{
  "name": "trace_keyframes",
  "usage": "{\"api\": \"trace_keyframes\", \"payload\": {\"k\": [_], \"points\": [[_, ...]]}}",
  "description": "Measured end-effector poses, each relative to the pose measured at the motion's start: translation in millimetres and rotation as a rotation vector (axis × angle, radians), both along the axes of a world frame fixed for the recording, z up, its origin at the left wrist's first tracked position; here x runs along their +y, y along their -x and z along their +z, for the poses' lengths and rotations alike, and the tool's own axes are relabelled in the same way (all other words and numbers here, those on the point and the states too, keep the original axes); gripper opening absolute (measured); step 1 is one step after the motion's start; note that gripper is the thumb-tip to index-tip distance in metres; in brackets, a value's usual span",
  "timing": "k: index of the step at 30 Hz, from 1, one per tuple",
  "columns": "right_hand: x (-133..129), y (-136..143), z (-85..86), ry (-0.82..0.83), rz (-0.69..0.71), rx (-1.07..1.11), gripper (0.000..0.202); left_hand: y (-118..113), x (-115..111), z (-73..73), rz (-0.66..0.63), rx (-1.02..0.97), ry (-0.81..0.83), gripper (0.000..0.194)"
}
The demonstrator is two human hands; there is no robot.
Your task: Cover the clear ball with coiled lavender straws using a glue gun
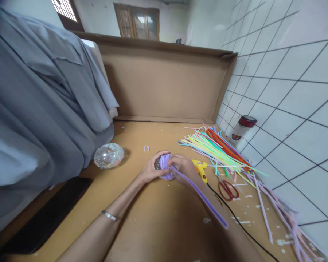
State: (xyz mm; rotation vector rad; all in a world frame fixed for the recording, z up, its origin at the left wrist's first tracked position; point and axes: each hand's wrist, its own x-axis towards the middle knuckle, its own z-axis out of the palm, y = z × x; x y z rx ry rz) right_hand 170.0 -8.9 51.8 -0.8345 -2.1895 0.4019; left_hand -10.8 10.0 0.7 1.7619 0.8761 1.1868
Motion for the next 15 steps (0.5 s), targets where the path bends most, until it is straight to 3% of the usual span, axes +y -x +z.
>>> {"api": "trace_keyframes", "payload": {"k": [8,15], "points": [[-0.5,-0.2,0.3,0.03,-0.018,0.005,0.009,-2.1,2.0,-2.8,-0.031,-0.062,-0.071,0.054],[0.7,-0.1,-1.0,0.022,-0.025,0.007,0.01,-2.1,3.6,-7.0,-0.036,-0.068,-0.059,0.053]]}}
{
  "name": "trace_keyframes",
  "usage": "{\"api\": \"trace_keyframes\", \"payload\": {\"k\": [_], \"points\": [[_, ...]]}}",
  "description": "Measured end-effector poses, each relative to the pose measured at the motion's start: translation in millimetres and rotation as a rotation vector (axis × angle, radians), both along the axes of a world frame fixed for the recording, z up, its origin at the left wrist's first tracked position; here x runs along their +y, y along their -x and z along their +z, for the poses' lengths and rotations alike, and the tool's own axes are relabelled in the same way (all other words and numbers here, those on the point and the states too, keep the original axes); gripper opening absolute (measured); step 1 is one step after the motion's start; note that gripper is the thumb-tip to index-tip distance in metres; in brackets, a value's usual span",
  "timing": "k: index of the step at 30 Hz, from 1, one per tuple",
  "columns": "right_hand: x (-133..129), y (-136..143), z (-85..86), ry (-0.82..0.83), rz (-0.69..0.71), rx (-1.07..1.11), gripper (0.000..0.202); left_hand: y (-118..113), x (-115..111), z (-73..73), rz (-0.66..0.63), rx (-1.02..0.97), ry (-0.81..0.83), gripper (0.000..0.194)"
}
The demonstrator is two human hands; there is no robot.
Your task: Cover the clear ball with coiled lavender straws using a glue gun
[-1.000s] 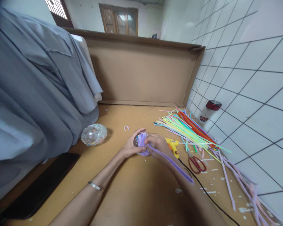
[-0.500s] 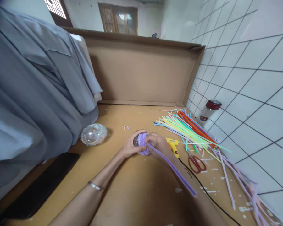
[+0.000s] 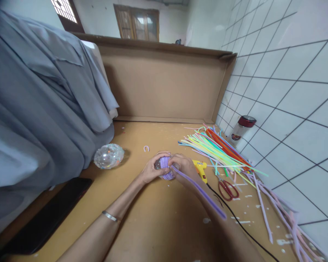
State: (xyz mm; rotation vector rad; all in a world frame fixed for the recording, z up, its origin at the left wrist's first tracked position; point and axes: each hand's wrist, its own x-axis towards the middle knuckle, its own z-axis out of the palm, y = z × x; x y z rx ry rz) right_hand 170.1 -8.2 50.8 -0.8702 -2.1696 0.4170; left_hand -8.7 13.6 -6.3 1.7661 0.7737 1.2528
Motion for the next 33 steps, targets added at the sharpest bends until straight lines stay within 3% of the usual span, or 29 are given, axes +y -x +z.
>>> {"api": "trace_keyframes", "payload": {"k": [6,14,21,26,33], "points": [[1,1,-3.0,-0.001,-0.032,0.012,0.01,0,0,0.6,-0.022,0.006,-0.012,0.055],[2,1,-4.9,0.038,-0.082,0.03,0.008,-2,2,-3.0,0.02,0.057,-0.046,0.082],[8,0,-14.2,0.121,-0.108,0.121,0.01,-7,-4,0.3,0.1,0.082,-0.049,0.072],[4,4,-12.4,0.179,-0.124,0.182,0.016,-6,-5,-1.6,0.08,-0.001,0.065,0.063],[-6,7,-2.8,0.065,-0.257,0.154,0.013,-4,-7,3.4,0.017,-0.077,0.289,0.067]]}}
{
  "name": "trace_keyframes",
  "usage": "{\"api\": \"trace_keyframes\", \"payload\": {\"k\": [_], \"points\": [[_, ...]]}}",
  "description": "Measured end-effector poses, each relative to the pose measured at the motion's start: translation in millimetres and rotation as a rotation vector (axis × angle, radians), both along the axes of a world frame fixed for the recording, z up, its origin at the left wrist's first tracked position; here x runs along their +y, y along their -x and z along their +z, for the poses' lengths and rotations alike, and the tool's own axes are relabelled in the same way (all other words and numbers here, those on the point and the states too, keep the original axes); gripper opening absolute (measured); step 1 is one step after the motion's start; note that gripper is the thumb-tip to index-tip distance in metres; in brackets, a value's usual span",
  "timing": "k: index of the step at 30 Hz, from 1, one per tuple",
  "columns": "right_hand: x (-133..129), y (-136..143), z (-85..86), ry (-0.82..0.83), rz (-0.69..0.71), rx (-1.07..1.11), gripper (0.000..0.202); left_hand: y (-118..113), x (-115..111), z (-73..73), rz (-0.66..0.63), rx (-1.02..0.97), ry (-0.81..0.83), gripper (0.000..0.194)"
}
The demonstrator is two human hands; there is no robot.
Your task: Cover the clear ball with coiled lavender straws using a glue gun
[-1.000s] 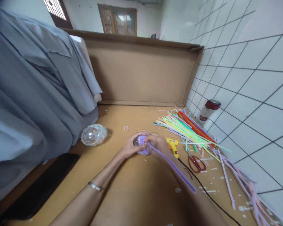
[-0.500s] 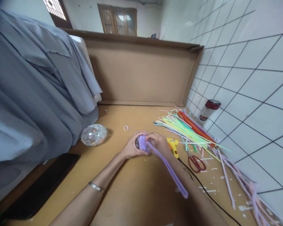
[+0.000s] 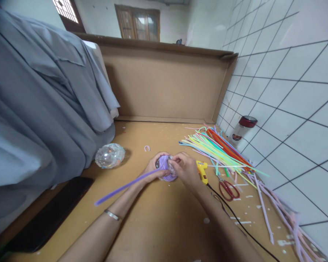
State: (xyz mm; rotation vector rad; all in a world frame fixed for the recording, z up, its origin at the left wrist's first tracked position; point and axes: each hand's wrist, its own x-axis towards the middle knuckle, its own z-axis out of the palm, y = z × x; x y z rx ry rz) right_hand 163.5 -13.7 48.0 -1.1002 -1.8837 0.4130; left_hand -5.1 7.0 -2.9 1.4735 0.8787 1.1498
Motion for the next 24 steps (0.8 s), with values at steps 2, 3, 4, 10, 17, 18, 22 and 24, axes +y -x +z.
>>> {"api": "trace_keyframes", "payload": {"k": [2,3,4,10,17,18,22,24], "points": [[-2,-1,4.0,-0.017,-0.055,-0.053,0.024,1,1,-0.8,0.006,0.008,0.001,0.067],[-3,-1,6.1,-0.025,-0.067,-0.069,0.026,2,2,-2.1,0.008,0.012,-0.012,0.066],[-4,-2,8.0,-0.037,-0.061,-0.075,0.025,3,4,-3.9,0.01,0.015,-0.028,0.067],[1,-7,7.2,-0.08,0.07,-0.094,0.027,6,9,-11.6,-0.006,-0.013,-0.032,0.069],[5,-4,-2.5,-0.058,0.118,-0.243,0.033,4,2,-3.8,-0.076,-0.099,0.046,0.069],[4,-3,-3.0,-0.051,0.109,-0.267,0.034,4,2,-3.5,-0.074,-0.095,0.039,0.068],[4,-1,-4.7,0.002,0.075,-0.345,0.036,4,3,-6.2,-0.074,-0.081,0.041,0.07],[5,-1,-5.5,0.021,0.071,-0.36,0.037,4,5,-8.6,-0.07,-0.08,0.038,0.07]]}}
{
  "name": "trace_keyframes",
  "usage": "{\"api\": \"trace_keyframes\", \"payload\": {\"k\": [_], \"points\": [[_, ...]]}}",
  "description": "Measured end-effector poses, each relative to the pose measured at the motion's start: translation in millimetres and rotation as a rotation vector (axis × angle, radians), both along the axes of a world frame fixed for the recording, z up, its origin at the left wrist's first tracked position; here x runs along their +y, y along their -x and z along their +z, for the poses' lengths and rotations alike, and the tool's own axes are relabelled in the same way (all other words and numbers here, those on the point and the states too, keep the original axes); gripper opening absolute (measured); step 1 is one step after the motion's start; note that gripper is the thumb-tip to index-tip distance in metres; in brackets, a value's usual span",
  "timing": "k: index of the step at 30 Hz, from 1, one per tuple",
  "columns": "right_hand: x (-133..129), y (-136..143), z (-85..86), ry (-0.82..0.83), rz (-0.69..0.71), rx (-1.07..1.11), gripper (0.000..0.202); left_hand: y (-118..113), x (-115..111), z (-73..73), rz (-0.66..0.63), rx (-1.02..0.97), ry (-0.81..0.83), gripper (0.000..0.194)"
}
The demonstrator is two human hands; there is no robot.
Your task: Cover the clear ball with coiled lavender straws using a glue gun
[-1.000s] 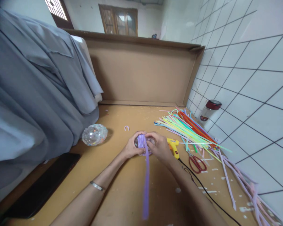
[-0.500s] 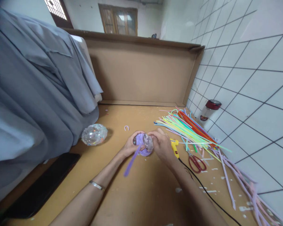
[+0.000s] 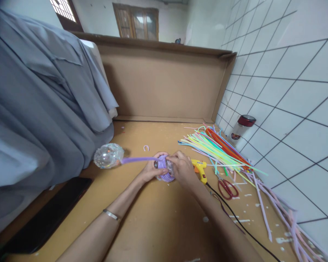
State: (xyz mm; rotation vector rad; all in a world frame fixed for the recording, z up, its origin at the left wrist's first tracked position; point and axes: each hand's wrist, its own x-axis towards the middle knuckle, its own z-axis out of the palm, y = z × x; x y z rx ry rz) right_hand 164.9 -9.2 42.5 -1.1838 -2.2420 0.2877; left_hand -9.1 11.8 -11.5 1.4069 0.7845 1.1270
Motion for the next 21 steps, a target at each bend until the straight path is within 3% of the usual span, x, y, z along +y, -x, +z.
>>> {"api": "trace_keyframes", "payload": {"k": [12,16,18,21], "points": [[1,0,0.0,-0.022,0.004,-0.009,0.035,1,2,-1.5,0.011,0.022,-0.029,0.069],[0,-5,7.3,-0.019,0.01,0.001,0.03,1,3,-2.5,0.031,0.016,-0.043,0.069],[0,-13,15.5,-0.037,-0.077,-0.042,0.028,2,4,-1.3,0.085,0.008,-0.028,0.069],[3,-28,27.5,-0.036,-0.379,-0.281,0.03,3,5,1.1,0.182,-0.015,-0.002,0.067]]}}
